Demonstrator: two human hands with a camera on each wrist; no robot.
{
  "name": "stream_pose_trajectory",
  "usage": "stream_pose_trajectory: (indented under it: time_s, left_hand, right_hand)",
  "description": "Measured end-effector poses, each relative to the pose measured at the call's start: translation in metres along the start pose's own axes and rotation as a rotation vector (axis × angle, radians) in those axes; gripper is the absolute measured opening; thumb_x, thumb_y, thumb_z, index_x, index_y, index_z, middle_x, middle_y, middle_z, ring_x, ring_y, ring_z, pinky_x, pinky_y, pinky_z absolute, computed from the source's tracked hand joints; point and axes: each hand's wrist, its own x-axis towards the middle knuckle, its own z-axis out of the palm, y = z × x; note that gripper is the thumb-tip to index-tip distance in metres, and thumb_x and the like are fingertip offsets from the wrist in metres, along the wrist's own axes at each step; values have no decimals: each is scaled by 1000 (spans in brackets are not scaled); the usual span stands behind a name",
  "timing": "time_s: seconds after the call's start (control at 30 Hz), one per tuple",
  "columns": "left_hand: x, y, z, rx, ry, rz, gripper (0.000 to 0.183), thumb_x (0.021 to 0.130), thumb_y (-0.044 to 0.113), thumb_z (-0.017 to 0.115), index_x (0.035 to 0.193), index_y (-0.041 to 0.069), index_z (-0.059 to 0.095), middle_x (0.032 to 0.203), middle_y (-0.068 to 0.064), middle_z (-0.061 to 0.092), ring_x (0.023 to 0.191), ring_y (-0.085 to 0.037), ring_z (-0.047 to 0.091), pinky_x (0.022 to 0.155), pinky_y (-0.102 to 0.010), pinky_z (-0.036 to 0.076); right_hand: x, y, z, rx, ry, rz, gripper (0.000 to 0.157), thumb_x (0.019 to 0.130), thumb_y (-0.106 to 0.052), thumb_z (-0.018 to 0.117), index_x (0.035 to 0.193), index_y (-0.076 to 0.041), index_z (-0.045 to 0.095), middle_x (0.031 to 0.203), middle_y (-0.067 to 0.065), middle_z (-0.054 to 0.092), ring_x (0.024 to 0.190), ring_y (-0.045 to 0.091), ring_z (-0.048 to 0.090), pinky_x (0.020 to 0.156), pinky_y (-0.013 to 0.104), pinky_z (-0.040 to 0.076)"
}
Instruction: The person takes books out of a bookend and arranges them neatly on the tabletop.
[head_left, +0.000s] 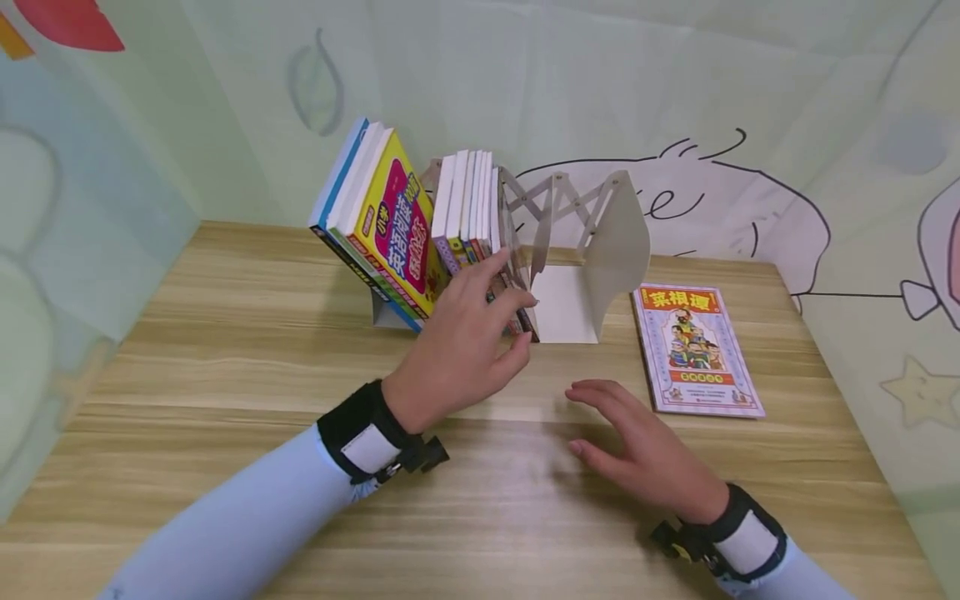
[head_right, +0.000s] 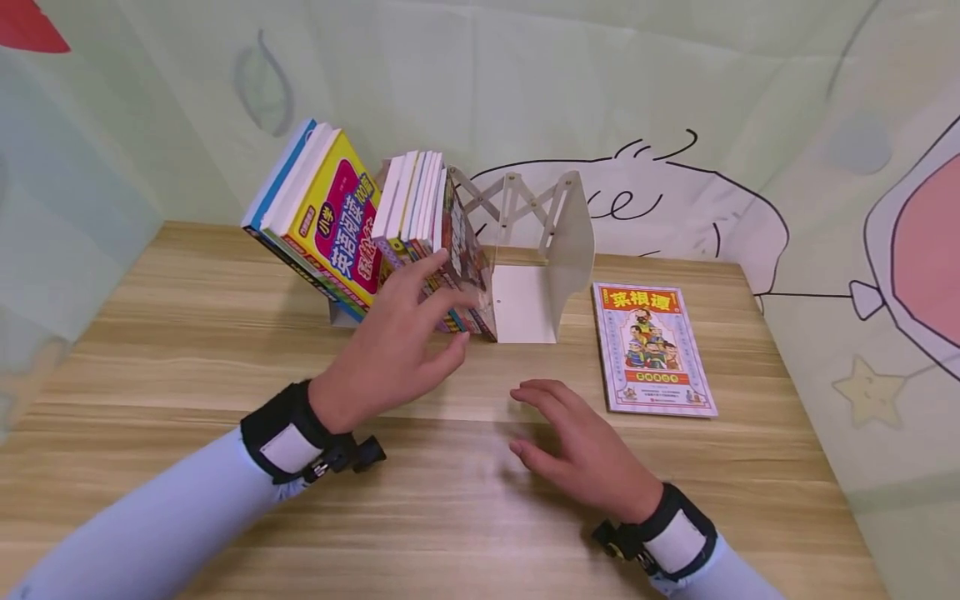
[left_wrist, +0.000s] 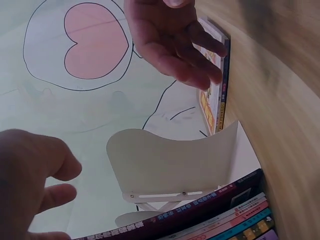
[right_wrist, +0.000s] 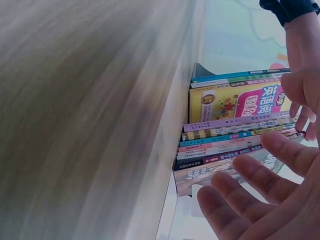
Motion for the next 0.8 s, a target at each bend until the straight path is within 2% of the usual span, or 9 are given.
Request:
stream_pose_trajectory:
  time_s: [0.17, 0.27, 0.4, 0.57, 0.8]
  left_hand:
    - [-2, -1, 3, 24, 54, -44, 39, 91, 25, 67, 125, 5, 64, 146, -21, 40, 132, -35, 44, 112, -47, 41]
    - [-3, -3, 4, 77, 53, -76, 46, 91, 27, 65, 131, 4, 60, 139, -21, 43, 126, -33, 45, 109, -46, 43]
    - [0, -5, 6, 117, 7, -112, 57, 91, 31, 65, 141, 4, 53, 128, -20, 51, 113, -31, 50, 97, -43, 49]
    - [7, -6, 10, 99, -55, -121, 65, 93, 32, 63, 146, 0, 46, 111, -14, 59, 91, -24, 54, 77, -36, 51]
    - [10, 0, 11, 65, -94, -194, 74, 94, 36, 62, 151, -3, 38, 121, -18, 57, 90, -21, 54, 73, -32, 55]
  right_hand:
    - [0, -1, 0, 6, -7, 1, 52, 95, -32, 70, 142, -23, 51, 144, 3, 52, 132, 18, 50, 108, 46, 46]
    - [-1, 0, 0, 9, -11, 9, 51, 95, -32, 69, 141, -21, 52, 144, 3, 52, 132, 19, 51, 108, 47, 46]
    - [-2, 1, 1, 15, -18, 23, 50, 95, -33, 69, 140, -16, 53, 143, 4, 52, 132, 20, 51, 108, 48, 46]
    - [-2, 2, 2, 22, -23, 24, 49, 96, -34, 67, 140, -16, 54, 144, 4, 51, 132, 19, 50, 108, 48, 46]
    - [-2, 5, 4, 24, -21, 22, 48, 96, -32, 68, 139, -16, 55, 143, 4, 52, 131, 18, 51, 108, 46, 46]
